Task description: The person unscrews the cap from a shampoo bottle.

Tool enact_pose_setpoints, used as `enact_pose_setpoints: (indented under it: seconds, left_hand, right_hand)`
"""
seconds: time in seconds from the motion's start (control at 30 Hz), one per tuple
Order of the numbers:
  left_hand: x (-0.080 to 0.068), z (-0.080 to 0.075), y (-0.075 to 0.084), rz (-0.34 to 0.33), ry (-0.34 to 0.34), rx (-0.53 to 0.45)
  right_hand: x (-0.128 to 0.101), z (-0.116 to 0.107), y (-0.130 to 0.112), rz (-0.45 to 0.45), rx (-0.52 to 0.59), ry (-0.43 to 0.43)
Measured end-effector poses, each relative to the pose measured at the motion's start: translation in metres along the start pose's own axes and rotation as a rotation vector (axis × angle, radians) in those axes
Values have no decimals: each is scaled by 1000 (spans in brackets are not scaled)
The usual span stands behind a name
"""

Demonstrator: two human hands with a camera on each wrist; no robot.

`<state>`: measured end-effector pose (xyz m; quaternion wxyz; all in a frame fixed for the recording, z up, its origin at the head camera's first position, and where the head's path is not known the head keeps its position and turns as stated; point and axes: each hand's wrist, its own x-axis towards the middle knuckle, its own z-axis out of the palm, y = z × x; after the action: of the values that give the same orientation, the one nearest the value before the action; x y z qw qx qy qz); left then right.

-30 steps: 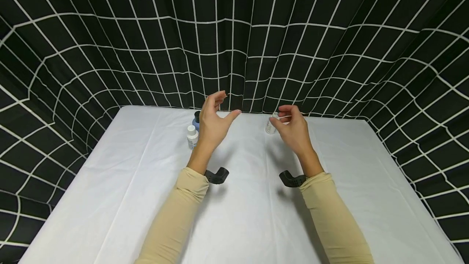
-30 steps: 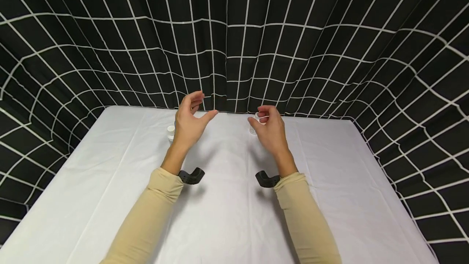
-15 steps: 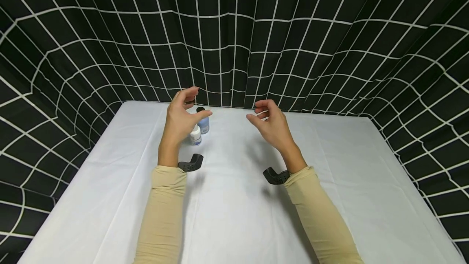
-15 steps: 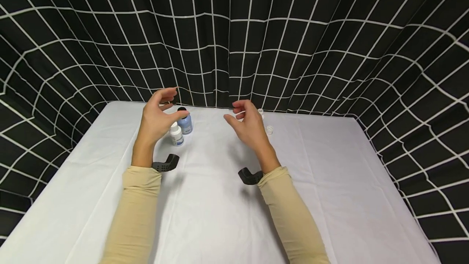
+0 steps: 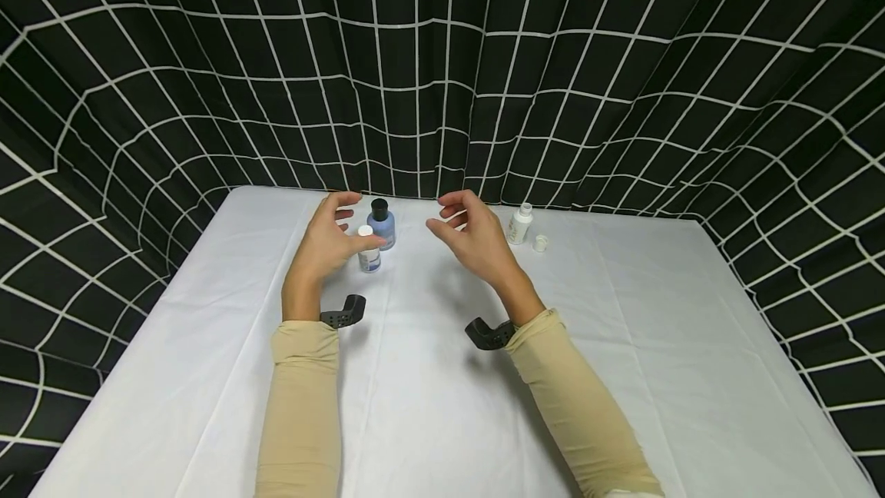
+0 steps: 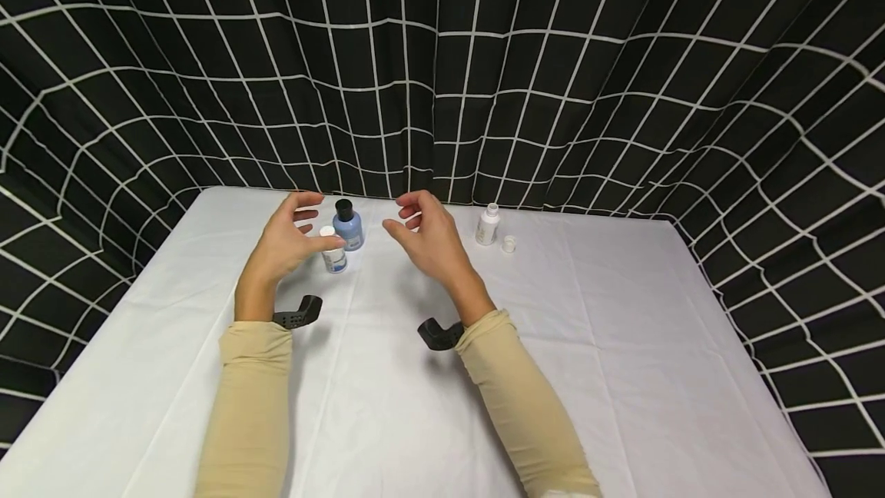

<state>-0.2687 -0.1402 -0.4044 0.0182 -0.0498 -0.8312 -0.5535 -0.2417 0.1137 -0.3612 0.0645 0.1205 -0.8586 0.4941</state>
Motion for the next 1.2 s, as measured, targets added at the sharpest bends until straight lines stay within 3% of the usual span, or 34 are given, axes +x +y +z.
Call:
enact_pose_setpoints:
  seconds: [0.2,0.43,0.6,0.83,1.2]
  left_hand:
    - [1,-3,-9,-97,-108,24]
    - [2,-2,-18,-107,-193,48]
    - [0,-9,-25,-120,-203,70]
    - [0,-20,-35,-155,-180,117]
    - [5,-7,-43,-104,-200,175]
  right_hand:
    - [2,22,-2,0,3,-46]
    - [2,51,1,-12,13,-97]
    - [1,77,1,-37,-23,-151]
    - [8,103,-6,1,-105,-124]
    - [19,119,4,16,-190,-109]
